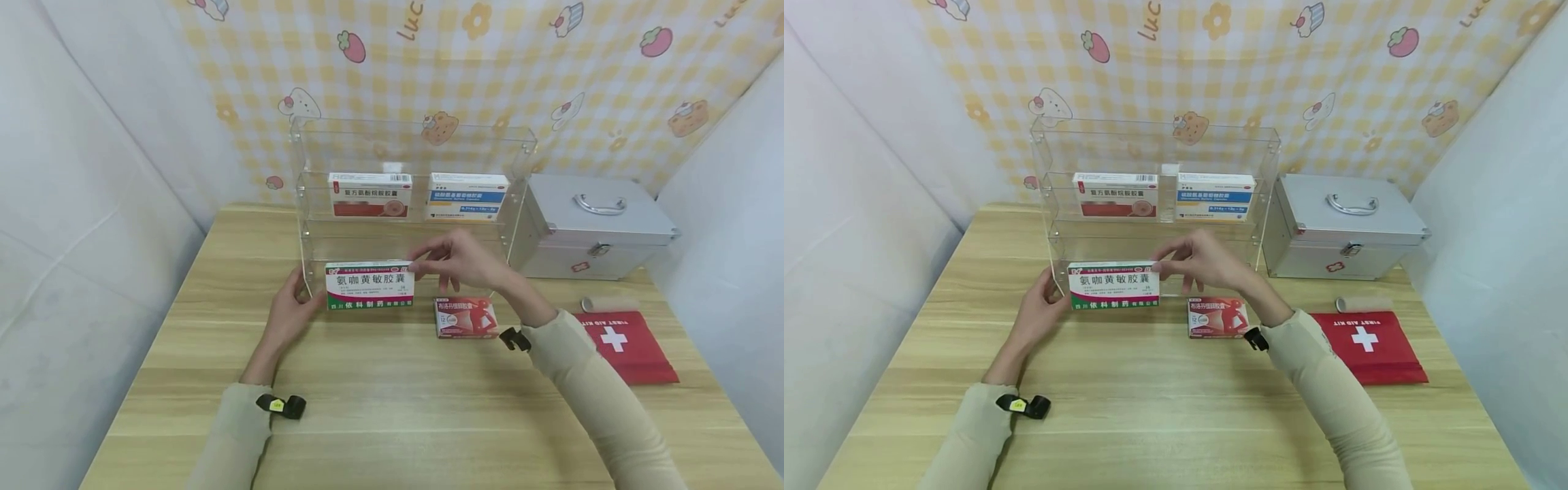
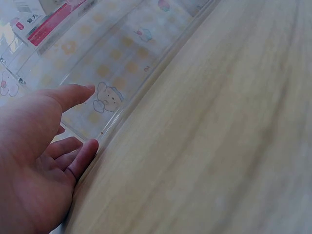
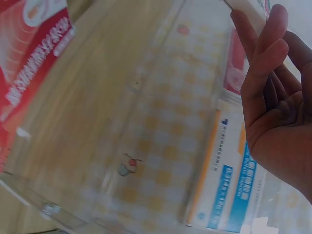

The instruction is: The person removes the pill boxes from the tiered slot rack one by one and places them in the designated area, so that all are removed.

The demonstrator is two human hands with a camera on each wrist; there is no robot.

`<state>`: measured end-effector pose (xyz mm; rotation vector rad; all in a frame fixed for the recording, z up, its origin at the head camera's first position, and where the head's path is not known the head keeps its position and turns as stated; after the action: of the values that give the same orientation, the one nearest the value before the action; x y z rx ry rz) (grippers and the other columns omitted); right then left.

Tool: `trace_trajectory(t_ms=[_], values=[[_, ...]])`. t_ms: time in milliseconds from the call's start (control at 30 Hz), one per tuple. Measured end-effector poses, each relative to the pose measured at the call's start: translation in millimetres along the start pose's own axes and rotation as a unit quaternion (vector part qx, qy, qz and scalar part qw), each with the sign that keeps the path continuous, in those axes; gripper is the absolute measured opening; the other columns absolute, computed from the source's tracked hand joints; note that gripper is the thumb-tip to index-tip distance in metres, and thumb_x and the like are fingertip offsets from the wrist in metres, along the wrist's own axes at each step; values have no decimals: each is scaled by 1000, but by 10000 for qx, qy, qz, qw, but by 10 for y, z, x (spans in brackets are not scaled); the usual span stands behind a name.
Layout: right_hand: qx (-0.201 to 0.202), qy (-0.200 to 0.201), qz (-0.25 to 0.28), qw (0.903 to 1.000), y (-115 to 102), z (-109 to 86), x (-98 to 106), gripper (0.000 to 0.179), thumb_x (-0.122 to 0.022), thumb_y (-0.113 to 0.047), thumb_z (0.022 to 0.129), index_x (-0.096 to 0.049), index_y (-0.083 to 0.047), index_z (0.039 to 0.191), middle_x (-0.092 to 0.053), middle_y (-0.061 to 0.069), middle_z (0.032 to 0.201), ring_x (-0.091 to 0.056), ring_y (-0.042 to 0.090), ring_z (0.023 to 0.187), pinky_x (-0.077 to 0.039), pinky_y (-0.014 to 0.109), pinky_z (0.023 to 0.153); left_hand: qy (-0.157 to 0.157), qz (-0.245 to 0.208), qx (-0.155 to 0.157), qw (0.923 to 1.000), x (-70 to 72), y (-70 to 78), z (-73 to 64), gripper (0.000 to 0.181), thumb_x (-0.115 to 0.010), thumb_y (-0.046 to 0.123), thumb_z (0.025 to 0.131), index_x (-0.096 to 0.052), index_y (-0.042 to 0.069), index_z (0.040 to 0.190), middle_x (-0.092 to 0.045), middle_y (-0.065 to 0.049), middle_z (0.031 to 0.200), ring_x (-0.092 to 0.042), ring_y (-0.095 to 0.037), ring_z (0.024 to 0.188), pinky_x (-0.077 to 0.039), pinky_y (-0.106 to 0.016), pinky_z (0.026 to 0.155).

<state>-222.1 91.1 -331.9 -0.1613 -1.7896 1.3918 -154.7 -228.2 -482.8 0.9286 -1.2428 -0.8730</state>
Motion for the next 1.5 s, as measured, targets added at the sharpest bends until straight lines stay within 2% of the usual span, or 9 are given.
trace_trajectory(t_ms=[167,300,467,633,800,1133,1333,1500], values=[[-132,-39,163,9998,136,-39,-102,19,-69,-21,94,-73,-12,111,-74,2,85,-62,35,51,-47,36,39,-22,103,32,9999,7,21,-11,79,-71,39,91,-29,23,155,-41,-9,151,-60,-24,101,-52,-30,73],[-188,-35,228,9996,227,-64,-168,19,-69,-21,94,-74,-12,110,-75,2,84,-61,40,52,-46,33,40,-26,67,31,10000,8,22,-7,78,-71,38,91,-29,23,155,-41,-12,150,-61,-27,100,-53,-36,75],[-403,-173,495,9978,348,-94,-253,20,-69,-20,94,-74,-10,111,-74,4,83,-59,44,51,-44,34,38,2,-128,72,9999,0,6,-4,78,-73,37,90,-31,23,154,-40,-16,150,-59,-31,114,-53,-41,84],[-470,-204,524,9973,456,-105,-322,18,-68,-18,94,-74,-10,110,-74,12,87,-59,40,48,-37,26,35,-12,-251,109,9996,-7,-4,-7,77,-73,36,89,-33,24,153,-39,-18,150,-56,-35,118,-52,-42,87],[-368,-208,480,9980,535,-102,-367,19,-68,-15,94,-74,-7,110,-73,18,88,-60,33,45,-36,21,35,-14,-209,145,9997,-18,-11,-4,78,-73,41,88,-33,25,153,-39,-18,150,-55,-36,120,-52,-43,87],[-445,-219,390,9980,619,-91,-400,22,-67,-17,95,-73,-5,111,-73,17,85,-60,30,44,-39,23,35,-32,-47,126,9999,-9,-1,-14,79,-71,46,88,-31,27,154,-38,-17,151,-52,-34,123,-51,-46,88],[-549,-276,372,9974,642,-88,-409,21,-67,-17,95,-73,-6,112,-73,17,83,-60,29,44,-40,24,36,-15,-36,136,9999,-1,23,-25,80,-71,46,88,-31,25,154,-39,-18,150,-56,-33,118,-52,-45,85],[-511,-196,4,9985,658,-81,-422,19,-67,-19,95,-74,-10,110,-72,14,75,-49,18,39,-33,21,36,-11,-4,148,9999,-1,27,-30,80,-71,46,88,-31,25,154,-38,-18,150,-56,-33,117,-53,-44,84]])
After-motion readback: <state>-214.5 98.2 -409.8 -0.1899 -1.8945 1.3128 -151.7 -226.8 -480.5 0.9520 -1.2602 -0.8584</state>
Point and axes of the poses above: each hand's wrist, its own z-axis towards the middle knuckle, its own x-axis out of the back of the hand, y = z × x, the point moved 2 cm from there along z, towards the middle knuckle
